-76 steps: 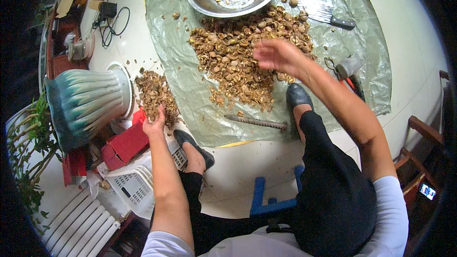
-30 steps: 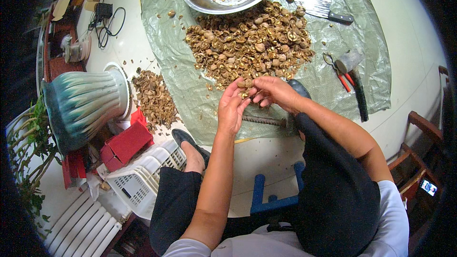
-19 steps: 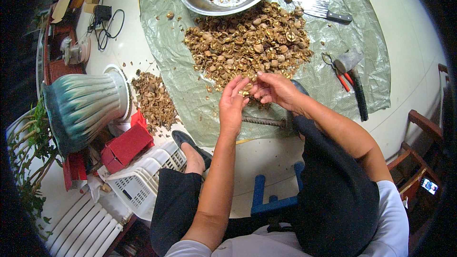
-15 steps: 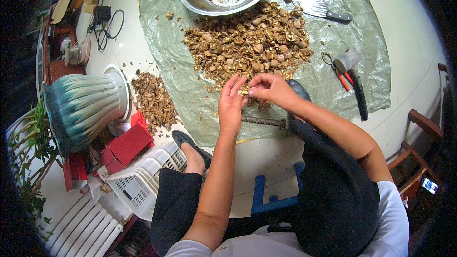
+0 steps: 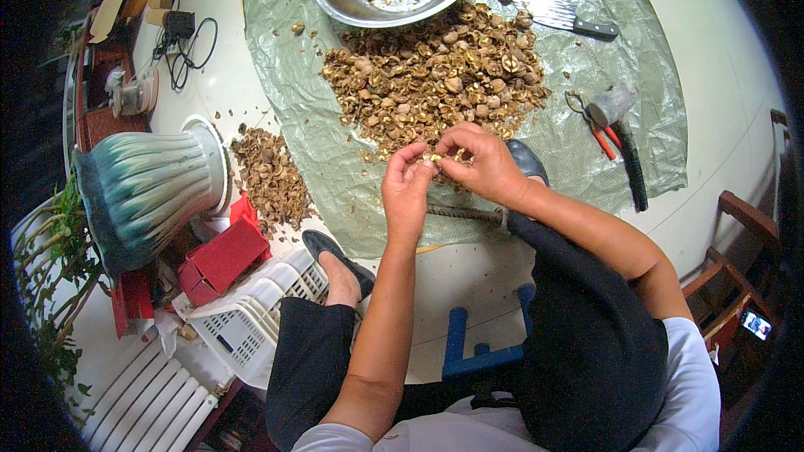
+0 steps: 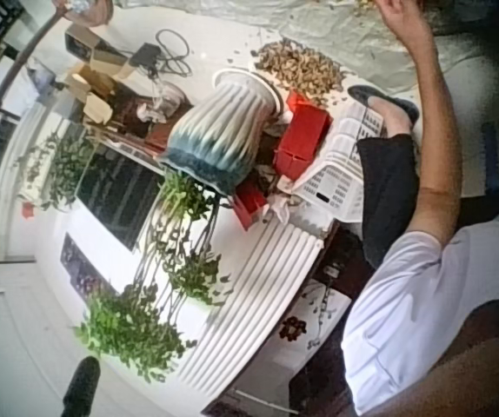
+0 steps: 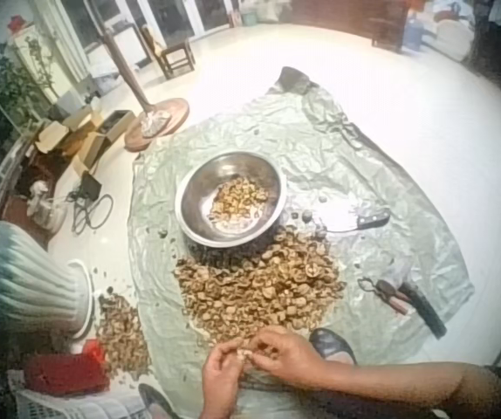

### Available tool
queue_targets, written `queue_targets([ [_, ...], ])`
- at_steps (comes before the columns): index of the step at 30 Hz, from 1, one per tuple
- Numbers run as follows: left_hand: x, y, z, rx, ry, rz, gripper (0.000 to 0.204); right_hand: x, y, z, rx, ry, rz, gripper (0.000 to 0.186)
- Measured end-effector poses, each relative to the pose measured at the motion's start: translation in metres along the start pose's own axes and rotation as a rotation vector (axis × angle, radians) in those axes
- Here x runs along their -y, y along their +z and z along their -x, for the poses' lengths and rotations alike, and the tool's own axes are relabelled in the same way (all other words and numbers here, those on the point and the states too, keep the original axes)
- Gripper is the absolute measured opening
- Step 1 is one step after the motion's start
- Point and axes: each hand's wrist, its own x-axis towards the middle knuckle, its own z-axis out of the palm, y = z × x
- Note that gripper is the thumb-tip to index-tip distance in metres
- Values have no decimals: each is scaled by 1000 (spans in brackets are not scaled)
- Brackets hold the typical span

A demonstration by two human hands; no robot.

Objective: The person picks up walnuts from a pile on a plastic sheet, breaks them open by hand, and removes the nutmeat into a metal bowl.

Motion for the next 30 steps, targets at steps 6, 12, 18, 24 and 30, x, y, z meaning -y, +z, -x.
queue_targets([
  [6, -1, -2, 0, 1, 10, -19, 19, 3, -6, -2, 27, -86, 29, 12],
  [12, 1, -1, 2, -24, -116, 126, 17, 2, -10, -2, 59, -230, 183, 14],
  [18, 2, -4, 5, 26, -169, 385, 15, 10, -10, -3, 84, -237, 229, 15],
  [24, -6, 0, 5, 19, -73, 42, 15, 5, -14, -2, 91, -230, 202, 15],
  [30, -2, -3, 5, -76, -83, -36, 16, 10, -15, -5, 93, -369, 326, 14],
])
